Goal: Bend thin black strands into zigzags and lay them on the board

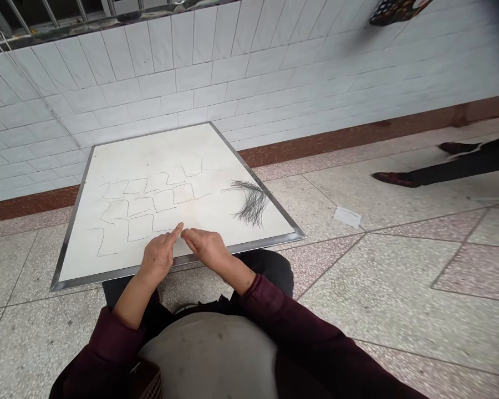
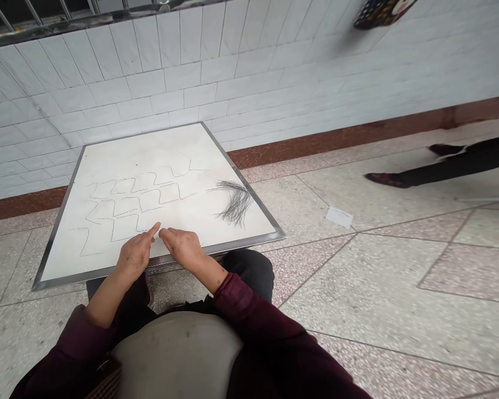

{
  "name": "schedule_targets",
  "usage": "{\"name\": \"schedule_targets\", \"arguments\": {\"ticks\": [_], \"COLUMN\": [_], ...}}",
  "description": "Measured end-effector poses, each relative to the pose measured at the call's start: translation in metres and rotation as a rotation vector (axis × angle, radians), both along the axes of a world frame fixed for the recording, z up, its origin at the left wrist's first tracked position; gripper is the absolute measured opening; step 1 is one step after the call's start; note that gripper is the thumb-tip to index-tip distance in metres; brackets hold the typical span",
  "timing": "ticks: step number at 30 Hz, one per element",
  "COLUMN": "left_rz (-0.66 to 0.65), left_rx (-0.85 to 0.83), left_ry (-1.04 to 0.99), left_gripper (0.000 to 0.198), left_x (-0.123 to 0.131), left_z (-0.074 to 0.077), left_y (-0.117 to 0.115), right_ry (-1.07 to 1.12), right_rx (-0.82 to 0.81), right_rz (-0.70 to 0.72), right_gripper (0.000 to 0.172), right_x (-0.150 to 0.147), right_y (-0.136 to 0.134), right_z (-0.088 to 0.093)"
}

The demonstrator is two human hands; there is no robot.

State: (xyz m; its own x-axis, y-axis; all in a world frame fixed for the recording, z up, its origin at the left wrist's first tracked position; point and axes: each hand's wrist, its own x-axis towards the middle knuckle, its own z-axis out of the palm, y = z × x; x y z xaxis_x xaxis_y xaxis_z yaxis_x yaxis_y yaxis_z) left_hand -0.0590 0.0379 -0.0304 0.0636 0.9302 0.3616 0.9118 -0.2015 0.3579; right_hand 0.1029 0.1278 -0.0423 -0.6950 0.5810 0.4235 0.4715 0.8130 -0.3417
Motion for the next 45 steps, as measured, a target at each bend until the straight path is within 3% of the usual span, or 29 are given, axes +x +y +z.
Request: {"name": "schedule_targets", "arguments": {"ticks": [6,9,11,14,17,20,27,35,45], "left_rz": [0.041,0.177,0.309,0.425,0.384,0.312,0.243,0.231,0.297], "left_rx": [-0.039,-0.022,0.013,-0.01,-0.2,-0.369,-0.379,-0.342,-0.345], "left_ry": [-0.167,-0.293,-0.467,-0.89,-1.247,-1.399,-1.389,-1.358,-1.341], "left_gripper": [0.059,0.055,0.057,0.064,0.06,0.058,0.057,0.053,0.052], "left_x": [0.0,-0.003,-0.005,-0.002,0.012,0.029,0.044,0.044,0.043], "left_z": [0.001,0.003,0.004,0.001,-0.002,-0.002,0.001,-0.007,-0.007], "left_y": [-0.001,-0.001,-0.002,-0.007,-0.011,-0.012,-0.008,-0.009,-0.009], "right_ry": [-0.005,0.036,0.097,0.194,0.25,0.247,0.212,0.258,0.24], "right_rx": [-0.001,-0.006,-0.051,-0.214,-0.363,-0.409,-0.402,-0.515,-0.537], "right_rz": [-0.066,-0.141,-0.18,-0.171,-0.118,-0.096,-0.134,-0.08,-0.021], "right_gripper": [0.021,0.02,0.017,0.013,0.011,0.01,0.005,0.009,0.013], "right_x": [0.001,0.0,0.0,0.001,0.001,-0.003,-0.01,-0.014,-0.017], "right_y": [0.004,0.007,0.009,0.01,0.008,0.004,-0.003,0.002,0.005], "right_z": [0.001,0.0,0.002,0.009,0.018,0.023,0.023,0.015,0.007]}}
